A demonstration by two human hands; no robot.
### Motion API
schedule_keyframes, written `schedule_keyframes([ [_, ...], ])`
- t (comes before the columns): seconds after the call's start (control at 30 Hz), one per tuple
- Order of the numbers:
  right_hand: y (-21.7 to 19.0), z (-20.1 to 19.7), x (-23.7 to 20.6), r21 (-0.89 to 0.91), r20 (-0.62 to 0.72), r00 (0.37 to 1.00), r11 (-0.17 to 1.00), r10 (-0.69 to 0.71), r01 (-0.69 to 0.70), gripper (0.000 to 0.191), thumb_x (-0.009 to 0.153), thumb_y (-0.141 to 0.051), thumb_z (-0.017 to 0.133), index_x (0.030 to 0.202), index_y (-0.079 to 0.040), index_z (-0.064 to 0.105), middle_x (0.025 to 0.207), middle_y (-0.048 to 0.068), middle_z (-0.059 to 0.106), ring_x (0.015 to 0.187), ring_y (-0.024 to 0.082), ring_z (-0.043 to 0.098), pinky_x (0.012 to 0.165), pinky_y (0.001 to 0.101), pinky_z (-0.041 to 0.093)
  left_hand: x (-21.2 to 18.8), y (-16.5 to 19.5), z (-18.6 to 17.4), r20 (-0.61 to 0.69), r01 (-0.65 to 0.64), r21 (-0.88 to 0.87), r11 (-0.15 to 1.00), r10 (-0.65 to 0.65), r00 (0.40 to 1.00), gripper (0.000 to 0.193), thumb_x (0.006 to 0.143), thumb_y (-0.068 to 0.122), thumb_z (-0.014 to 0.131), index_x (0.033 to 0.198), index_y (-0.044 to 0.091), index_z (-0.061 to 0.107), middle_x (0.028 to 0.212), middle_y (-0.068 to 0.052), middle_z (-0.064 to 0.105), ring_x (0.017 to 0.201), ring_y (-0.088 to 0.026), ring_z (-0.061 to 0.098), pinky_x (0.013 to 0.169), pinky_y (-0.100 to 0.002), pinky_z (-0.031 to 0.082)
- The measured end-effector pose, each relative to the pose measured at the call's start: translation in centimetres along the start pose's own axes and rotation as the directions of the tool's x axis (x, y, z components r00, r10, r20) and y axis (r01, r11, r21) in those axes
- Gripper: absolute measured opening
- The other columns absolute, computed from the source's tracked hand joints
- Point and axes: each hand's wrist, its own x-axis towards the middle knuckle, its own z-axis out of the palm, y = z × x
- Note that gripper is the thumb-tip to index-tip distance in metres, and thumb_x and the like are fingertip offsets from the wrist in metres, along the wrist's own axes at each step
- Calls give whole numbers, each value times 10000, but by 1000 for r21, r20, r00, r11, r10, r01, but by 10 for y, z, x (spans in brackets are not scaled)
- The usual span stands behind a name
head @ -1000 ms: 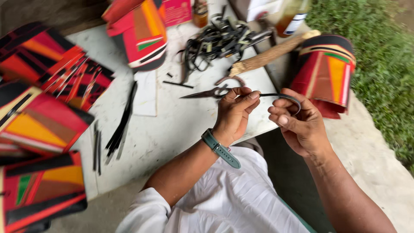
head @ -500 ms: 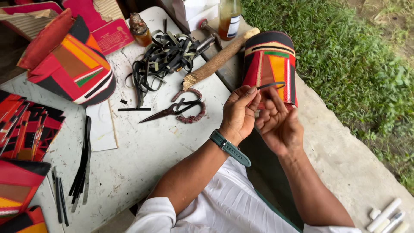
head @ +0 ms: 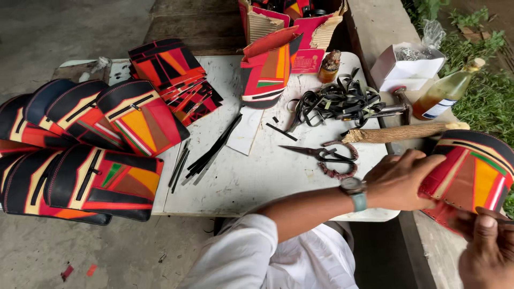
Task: The person works on a colorful patchwork leather bag at an outdoor workbench, turning the bag right side out, working the zipper open and closed, and pressing and smoothing the seams and edges by hand. Finished patchwork bags are stacked on the table beside the one being handled.
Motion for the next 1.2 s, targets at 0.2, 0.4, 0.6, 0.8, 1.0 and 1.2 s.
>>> schedule_keyframes([
  [0.2,5,-15,-24,-540,103,879,768,466,-344,310,1093,-150,602,1285,89,649,936,212,689,825,254,673,759,387,602,37,-14,43,339,230,155,961,-270,901,868,670,347,787,1380,-31,461,938,-326,693,855,-478,705,706,-564,560],
  [0.4,-18,14,-27,-612,138,922,763,362,-208,272,997,-114,674,1221,40,692,962,84,714,910,142,641,828,305,536,20,-23,81,246,334,-194,923,-284,927,515,777,208,685,1224,8,529,972,-294,709,931,-487,685,781,-570,545],
  [0.6,-8,35,-16,-740,13,1000,672,-22,24,283,871,105,627,1108,0,740,957,141,713,829,226,685,704,354,557,-18,-11,76,533,642,-328,693,-425,731,377,840,227,692,1134,10,600,1008,-275,719,971,-496,676,800,-564,560],
  [0.8,42,17,-2,-979,43,997,195,-61,54,209,900,-183,710,1047,-37,741,977,216,717,895,423,672,774,545,528,-28,1,54,601,757,-543,364,-461,653,337,923,225,670,1209,48,645,1025,-206,737,913,-410,719,743,-479,611],
  [1.0,68,13,17,-919,338,933,-256,-122,299,404,885,-296,626,1185,-53,747,1106,199,732,1027,376,694,881,574,521,-32,27,22,318,-76,46,996,58,946,711,780,46,652,1430,-1,365,1066,-276,629,764,-480,685,633,-535,558],
  [1.2,-13,39,24,-921,292,889,-146,352,361,366,812,-179,640,1145,-60,733,1091,164,752,1050,327,718,888,483,559,-12,14,39,393,115,16,993,-112,913,588,869,10,645,1387,130,395,1005,-285,650,906,-530,660,708,-586,534],
])
